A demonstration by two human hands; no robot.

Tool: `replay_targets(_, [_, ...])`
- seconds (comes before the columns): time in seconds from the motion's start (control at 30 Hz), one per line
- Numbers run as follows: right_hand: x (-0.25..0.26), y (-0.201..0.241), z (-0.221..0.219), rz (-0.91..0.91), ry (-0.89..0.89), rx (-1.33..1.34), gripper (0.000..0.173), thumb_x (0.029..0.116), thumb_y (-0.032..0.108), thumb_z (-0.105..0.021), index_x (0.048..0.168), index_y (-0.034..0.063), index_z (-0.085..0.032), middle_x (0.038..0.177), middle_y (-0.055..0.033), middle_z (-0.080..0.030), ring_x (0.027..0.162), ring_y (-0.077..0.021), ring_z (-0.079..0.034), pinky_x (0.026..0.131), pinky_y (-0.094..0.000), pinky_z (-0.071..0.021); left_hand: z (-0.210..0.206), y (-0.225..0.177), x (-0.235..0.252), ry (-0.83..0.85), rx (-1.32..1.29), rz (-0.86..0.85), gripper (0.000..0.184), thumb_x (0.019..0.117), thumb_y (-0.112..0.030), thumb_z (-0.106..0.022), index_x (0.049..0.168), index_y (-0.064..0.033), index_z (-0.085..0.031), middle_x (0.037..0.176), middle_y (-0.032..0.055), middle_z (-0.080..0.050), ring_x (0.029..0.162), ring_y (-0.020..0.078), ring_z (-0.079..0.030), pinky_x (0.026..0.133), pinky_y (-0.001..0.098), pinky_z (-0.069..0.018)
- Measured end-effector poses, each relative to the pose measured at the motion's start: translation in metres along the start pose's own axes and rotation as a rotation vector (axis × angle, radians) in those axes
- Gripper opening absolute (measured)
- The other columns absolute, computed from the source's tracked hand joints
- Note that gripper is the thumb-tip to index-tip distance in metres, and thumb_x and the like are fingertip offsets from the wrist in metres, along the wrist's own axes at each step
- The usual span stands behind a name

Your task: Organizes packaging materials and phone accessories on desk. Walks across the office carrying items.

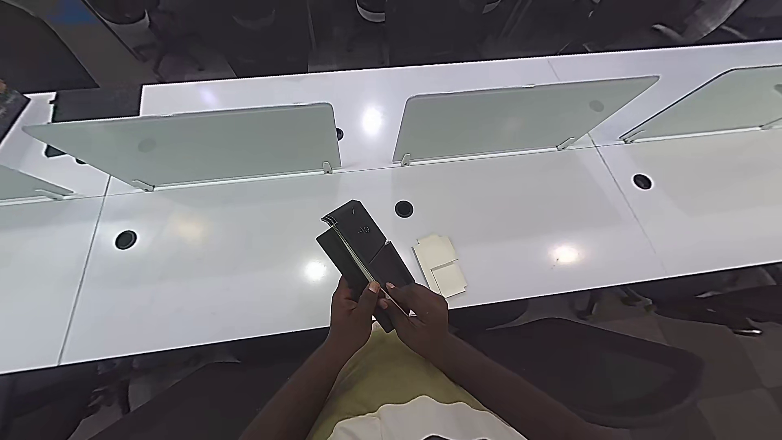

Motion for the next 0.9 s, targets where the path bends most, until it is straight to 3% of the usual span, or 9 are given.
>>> replay_targets(0.17, [0.000, -0.007, 0.013, 0.010, -0.007, -0.032, 0.027, 0.0993, 0.030, -0.068, 0.100, 0.0036, -0.073, 0.073, -0.0061, -0.064, 0.068, -0.0111, -0.062, 0.066, -0.0225, -0.0540, -0.007, 0.011, 0.007, 0.071, -0.068, 0.045, 0.022, 0.1050, -0.011, -0.049, 0.126, -0.0050, -0.048, 0.102, -0.0037, -0.072, 0.091, 0.0093, -0.071, 0.083, 0.0325, -0.0615])
replay_targets(0.33, [-0.006, -0.015, 0.021, 0.078, 0.148, -0.174, 0.036, 0.1035, 0.038, -0.058, 0.109, 0.0068, -0.076, 0.093, -0.0091, -0.073, 0.090, -0.0196, -0.069, 0.085, -0.0331, -0.0555, -0.024, 0.021, 0.009, -0.029, -0.177, 0.179, 0.064, 0.0922, -0.045, -0.072, 0.132, -0.0060, -0.041, 0.106, -0.0019, -0.070, 0.095, 0.0103, -0.070, 0.086, 0.0319, -0.0606])
replay_targets(0.47, [-0.004, -0.026, 0.028, 0.089, 0.477, -0.116, 0.033, 0.0988, 0.026, -0.060, 0.121, 0.0053, -0.073, 0.109, -0.0121, -0.074, 0.108, -0.0260, -0.069, 0.098, -0.0412, -0.0536, -0.035, 0.035, 0.021, -0.332, -0.101, 0.315, 0.023, 0.1047, -0.012, -0.053, 0.123, 0.0013, -0.051, 0.097, 0.0107, -0.071, 0.087, 0.0188, -0.072, 0.080, 0.0367, -0.0624])
replay_targets(0.53, [-0.001, -0.034, 0.036, -0.023, 0.679, 0.043, 0.037, 0.0965, 0.026, -0.063, 0.126, 0.0051, -0.071, 0.121, -0.0164, -0.071, 0.122, -0.0316, -0.064, 0.109, -0.0479, -0.0472, -0.034, 0.046, 0.023, -0.408, -0.078, 0.399, 0.022, 0.1061, -0.008, -0.049, 0.126, 0.0025, -0.049, 0.100, 0.0132, -0.070, 0.089, 0.0203, -0.072, 0.080, 0.0384, -0.0625])
replay_targets(0.6, [-0.001, -0.049, 0.045, -0.199, 0.744, 0.297, 0.030, 0.0976, 0.024, -0.065, 0.115, 0.0018, -0.074, 0.122, -0.0178, -0.072, 0.125, -0.0310, -0.063, 0.113, -0.0471, -0.0439, -0.029, 0.055, 0.018, -0.453, -0.060, 0.437, 0.022, 0.1057, -0.005, -0.048, 0.126, 0.0025, -0.049, 0.100, 0.0132, -0.070, 0.088, 0.0206, -0.073, 0.079, 0.0391, -0.0632])
replay_targets(0.67, [-0.009, -0.084, 0.048, -0.389, 0.503, 0.470, 0.021, 0.0967, 0.017, -0.067, 0.100, -0.0021, -0.076, 0.103, -0.0131, -0.076, 0.098, -0.0184, -0.073, 0.091, -0.0361, -0.0588, -0.025, 0.060, 0.014, -0.487, -0.038, 0.454, 0.021, 0.1042, -0.003, -0.050, 0.125, 0.0032, -0.050, 0.099, 0.0145, -0.072, 0.087, 0.0231, -0.074, 0.078, 0.0412, -0.0643])
replay_targets(0.73, [-0.022, -0.139, 0.053, -0.592, 0.202, 0.389, 0.017, 0.0942, 0.011, -0.066, 0.098, -0.0041, -0.074, 0.096, -0.0111, -0.076, 0.090, -0.0147, -0.073, 0.085, -0.0343, -0.0607, -0.025, 0.057, 0.009, -0.539, 0.029, 0.475, 0.021, 0.1023, -0.002, -0.054, 0.122, 0.0031, -0.054, 0.098, 0.0137, -0.072, 0.085, 0.0226, -0.074, 0.076, 0.0407, -0.0645])
replay_targets(0.8, [-0.039, -0.200, 0.064, -0.851, 0.064, 0.094, 0.021, 0.0931, 0.010, -0.070, 0.106, -0.0056, -0.072, 0.106, -0.0175, -0.073, 0.097, -0.0227, -0.072, 0.089, -0.0384, -0.0599, -0.025, 0.052, 0.003, -0.579, 0.060, 0.473, 0.020, 0.1014, -0.001, -0.055, 0.121, 0.0034, -0.054, 0.097, 0.0141, -0.072, 0.085, 0.0225, -0.074, 0.075, 0.0408, -0.0647])
replay_targets(0.9, [-0.072, -0.278, 0.088, -1.141, 0.276, -0.289, 0.061, 0.0875, 0.029, -0.077, 0.137, -0.0015, -0.060, 0.140, -0.0246, -0.059, 0.131, -0.0376, -0.055, 0.113, -0.0517, -0.0420, -0.026, 0.043, -0.008, -0.604, 0.102, 0.450, 0.020, 0.1007, 0.000, -0.055, 0.120, 0.0040, -0.054, 0.095, 0.0136, -0.073, 0.084, 0.0217, -0.074, 0.075, 0.0391, -0.0644])
Point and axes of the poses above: each hand's wrist, its own x-axis towards the middle knuckle, its own z-axis out of the back of the hand, y = z × x, the point moved 1 cm from there along x, towards the middle knuckle
